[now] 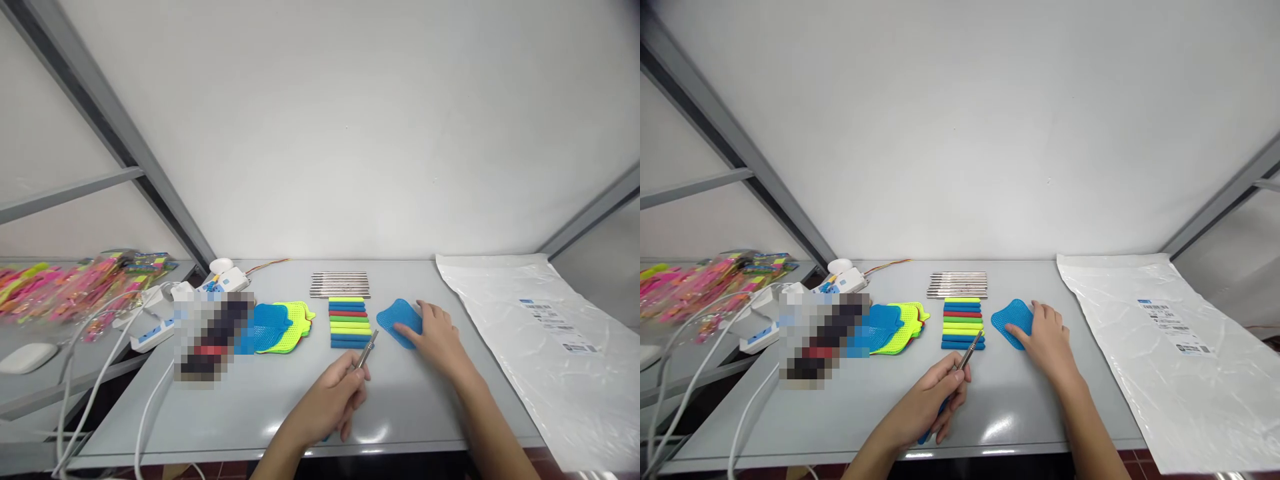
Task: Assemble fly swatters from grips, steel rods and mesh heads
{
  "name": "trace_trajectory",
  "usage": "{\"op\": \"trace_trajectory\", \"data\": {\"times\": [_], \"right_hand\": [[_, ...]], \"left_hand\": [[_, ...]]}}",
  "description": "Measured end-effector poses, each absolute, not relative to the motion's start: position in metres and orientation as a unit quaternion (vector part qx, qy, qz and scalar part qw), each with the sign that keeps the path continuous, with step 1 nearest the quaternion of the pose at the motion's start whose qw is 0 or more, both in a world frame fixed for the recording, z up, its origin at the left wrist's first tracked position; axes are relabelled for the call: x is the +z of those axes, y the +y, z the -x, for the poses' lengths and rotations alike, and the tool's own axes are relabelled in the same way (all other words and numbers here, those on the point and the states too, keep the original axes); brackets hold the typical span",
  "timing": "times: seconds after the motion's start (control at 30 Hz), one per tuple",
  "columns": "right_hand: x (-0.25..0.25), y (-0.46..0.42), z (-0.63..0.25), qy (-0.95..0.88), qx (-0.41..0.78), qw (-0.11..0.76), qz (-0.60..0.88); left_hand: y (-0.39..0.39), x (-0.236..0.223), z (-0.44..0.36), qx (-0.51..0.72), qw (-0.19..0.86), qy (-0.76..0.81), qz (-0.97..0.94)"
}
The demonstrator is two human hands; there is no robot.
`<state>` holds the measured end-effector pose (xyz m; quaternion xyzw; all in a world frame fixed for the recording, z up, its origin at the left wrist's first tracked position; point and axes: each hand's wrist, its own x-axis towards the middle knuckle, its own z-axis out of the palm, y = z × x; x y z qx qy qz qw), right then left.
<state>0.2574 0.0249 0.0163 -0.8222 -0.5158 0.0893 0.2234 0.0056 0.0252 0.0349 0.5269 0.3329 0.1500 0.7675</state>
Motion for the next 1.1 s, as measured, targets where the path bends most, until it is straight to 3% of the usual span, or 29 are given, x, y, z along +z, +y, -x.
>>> {"op": "trace_trajectory", "data": {"times": [0.1, 0.27, 0.33, 0.53, 0.7, 0.9, 1.1], "right_hand": [[-0.001, 0.020, -0.271, -0.541, 0.077, 0.138, 0.826], [0.001, 0.023, -0.282, -0.530, 0.110, 0.135, 0.830], [0.006, 0.025, -0.288, -0.512, 0.164, 0.180, 0.824], [0.026, 0.024, -0.272, -0.345, 0.288, 0.481, 0.753], [0.040, 0.027, -0.215, -0.152, 0.358, 0.708, 0.590], [0.046, 0.035, -0.170, -0.101, 0.351, 0.775, 0.516], [0.046, 0.036, -0.161, -0.117, 0.362, 0.772, 0.510]], "left_hand": [[0.026, 0.027, -0.010, 0.144, 0.780, 0.336, -0.507], [0.026, 0.018, -0.010, 0.153, 0.783, 0.346, -0.494], [0.026, 0.018, -0.009, 0.157, 0.781, 0.345, -0.496], [0.027, 0.018, -0.008, 0.159, 0.781, 0.333, -0.504], [0.026, 0.017, -0.007, 0.162, 0.773, 0.333, -0.515], [0.025, 0.020, -0.008, 0.151, 0.771, 0.341, -0.516], [0.025, 0.020, -0.007, 0.145, 0.767, 0.340, -0.525]]}}
